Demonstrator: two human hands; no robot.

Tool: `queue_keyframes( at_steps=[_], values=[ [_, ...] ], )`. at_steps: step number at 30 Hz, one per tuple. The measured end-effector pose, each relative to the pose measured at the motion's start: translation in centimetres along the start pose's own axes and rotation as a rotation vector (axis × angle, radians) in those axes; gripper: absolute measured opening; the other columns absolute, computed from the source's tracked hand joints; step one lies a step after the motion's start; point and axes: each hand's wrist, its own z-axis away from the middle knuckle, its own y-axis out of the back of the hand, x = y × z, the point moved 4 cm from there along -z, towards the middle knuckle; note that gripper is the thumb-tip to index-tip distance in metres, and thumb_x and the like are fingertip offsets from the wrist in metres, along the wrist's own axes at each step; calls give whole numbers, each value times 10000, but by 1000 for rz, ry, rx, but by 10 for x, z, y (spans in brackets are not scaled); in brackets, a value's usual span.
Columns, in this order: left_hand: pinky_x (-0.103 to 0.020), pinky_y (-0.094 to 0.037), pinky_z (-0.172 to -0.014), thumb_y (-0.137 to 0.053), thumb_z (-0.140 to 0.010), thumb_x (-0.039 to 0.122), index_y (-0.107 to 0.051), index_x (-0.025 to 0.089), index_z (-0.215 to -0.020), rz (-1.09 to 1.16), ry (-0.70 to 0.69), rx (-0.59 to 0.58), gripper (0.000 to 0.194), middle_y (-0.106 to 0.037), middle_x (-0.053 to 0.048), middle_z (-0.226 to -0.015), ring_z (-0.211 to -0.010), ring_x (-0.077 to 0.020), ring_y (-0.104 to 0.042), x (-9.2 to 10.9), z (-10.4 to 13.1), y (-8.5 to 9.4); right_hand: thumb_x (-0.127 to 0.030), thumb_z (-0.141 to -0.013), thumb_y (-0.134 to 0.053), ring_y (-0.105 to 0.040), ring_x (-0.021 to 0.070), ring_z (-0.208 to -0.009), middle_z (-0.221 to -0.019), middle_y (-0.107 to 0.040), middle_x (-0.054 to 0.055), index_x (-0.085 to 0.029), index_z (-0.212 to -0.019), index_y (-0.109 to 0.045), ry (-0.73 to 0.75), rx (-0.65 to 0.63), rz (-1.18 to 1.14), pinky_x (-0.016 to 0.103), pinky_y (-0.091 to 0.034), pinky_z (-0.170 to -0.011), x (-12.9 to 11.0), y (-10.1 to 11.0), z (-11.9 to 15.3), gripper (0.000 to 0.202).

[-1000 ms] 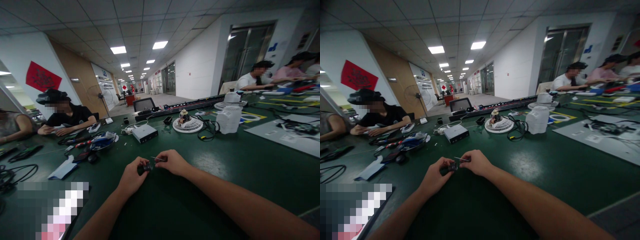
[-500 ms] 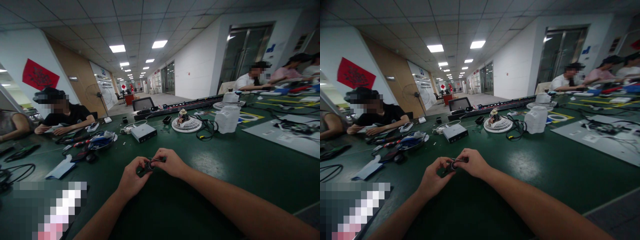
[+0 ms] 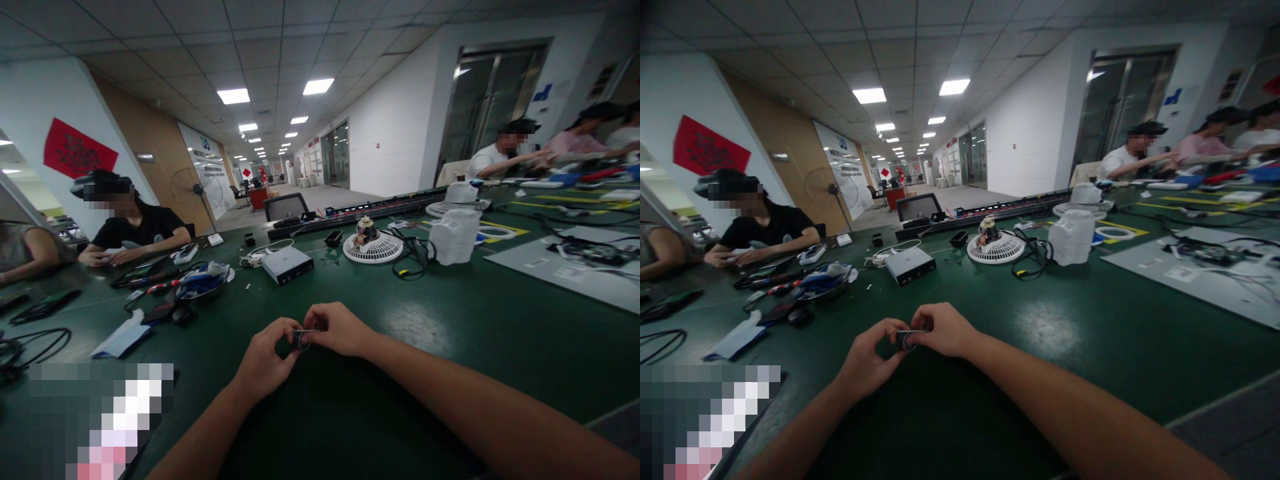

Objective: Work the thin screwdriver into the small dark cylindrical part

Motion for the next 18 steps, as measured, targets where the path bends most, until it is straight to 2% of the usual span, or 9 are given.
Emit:
queue_keyframes(
  at_steps=[3,9,12,15,18],
  values=[
    [-334,-523,-796,-606,-787,139,-434,224,-755,9,-2,12,194,-674,-51,-966,-915,-200,-651,-1,0,1,-272,-743,-752,-609,126,-657,-738,-691,0,-162,-816,-688,-43,18,-12,228,-440,-583,0,0,0,147],
    [-308,-523,-780,-667,-768,156,-433,223,-748,50,22,51,244,-673,-29,-954,-890,-184,-658,-3,1,2,-281,-757,-743,-621,129,-673,-749,-690,2,-172,-859,-711,32,-22,15,228,-460,-616,-5,4,0,152],
    [-308,-521,-811,-655,-781,150,-435,224,-750,54,-9,5,234,-678,-33,-981,-941,-188,-656,0,2,-1,-274,-731,-757,-605,122,-643,-725,-673,-8,-153,-841,-689,-25,-97,-71,217,-448,-577,4,2,-2,178],
    [-312,-524,-811,-636,-792,150,-455,227,-762,27,-41,-68,200,-683,-36,-979,-951,-195,-657,4,3,-5,-252,-717,-761,-606,124,-649,-738,-677,-11,-156,-832,-677,-56,-162,-33,213,-433,-563,10,0,-1,172],
    [-307,-522,-775,-628,-790,136,-458,228,-767,-2,-52,-79,195,-677,-33,-966,-904,-188,-657,5,3,-5,-219,-732,-740,-614,129,-676,-759,-685,-8,-169,-841,-683,-13,-105,90,218,-431,-586,2,2,2,133]
  ],
)
